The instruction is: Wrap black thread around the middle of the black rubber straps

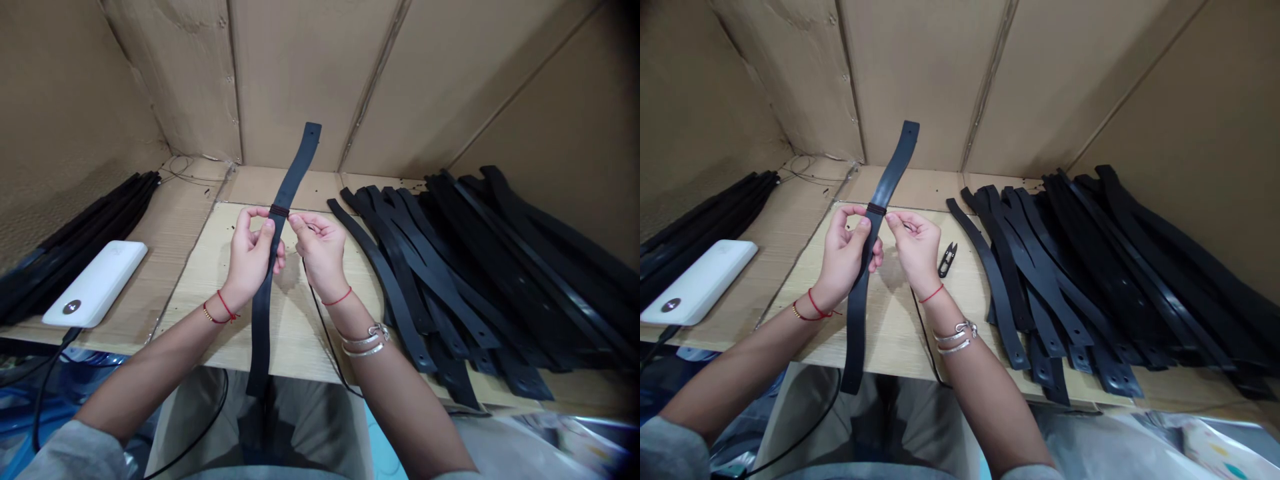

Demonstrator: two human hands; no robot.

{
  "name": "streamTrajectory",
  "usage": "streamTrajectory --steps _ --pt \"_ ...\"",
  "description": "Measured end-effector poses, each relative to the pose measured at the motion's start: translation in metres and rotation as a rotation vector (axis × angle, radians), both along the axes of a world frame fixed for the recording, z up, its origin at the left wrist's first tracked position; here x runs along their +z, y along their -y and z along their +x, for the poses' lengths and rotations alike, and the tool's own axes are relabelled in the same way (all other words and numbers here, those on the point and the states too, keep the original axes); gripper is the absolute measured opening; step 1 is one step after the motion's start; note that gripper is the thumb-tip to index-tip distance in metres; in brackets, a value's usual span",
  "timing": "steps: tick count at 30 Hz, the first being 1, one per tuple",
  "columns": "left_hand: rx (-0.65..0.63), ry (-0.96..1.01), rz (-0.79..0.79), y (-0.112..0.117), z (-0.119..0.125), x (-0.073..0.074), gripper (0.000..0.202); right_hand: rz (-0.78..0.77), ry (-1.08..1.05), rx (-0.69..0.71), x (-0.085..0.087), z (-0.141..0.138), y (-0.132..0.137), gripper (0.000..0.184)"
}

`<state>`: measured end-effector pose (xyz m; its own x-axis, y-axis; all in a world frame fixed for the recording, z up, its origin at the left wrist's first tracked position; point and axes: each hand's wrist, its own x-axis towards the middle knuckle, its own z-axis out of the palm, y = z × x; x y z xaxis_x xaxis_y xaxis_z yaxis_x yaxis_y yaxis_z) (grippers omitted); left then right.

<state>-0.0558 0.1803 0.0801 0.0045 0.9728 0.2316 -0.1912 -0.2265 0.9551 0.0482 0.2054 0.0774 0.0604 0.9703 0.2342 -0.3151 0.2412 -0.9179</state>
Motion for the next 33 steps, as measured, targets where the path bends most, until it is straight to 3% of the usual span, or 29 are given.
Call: streamTrajectory --steps 7,16,29,33 --pt "0.035 -0.004 -0.03 0.0018 0.0041 -0.0011 0.04 0.008 0.001 -0.098 0.0014 -0.0037 0.0046 0.029" --pt "0.035 0.001 -0.018 0.002 0.0027 -0.0003 0.04 0.034 0.044 -0.084 0.001 -0.0028 0.0055 0.031" --pt "-0.035 0.075 -0.017 0.0023 0.0016 -0.0001 0.037 -0.073 -0.105 0.097 0.0016 -0.0014 0.002 0.041" --pt "-0.115 0.134 -0.025 0.0003 0.0001 -0.0009 0.035 -0.122 -0.147 0.138 0.0023 -0.0001 0.0019 0.044"
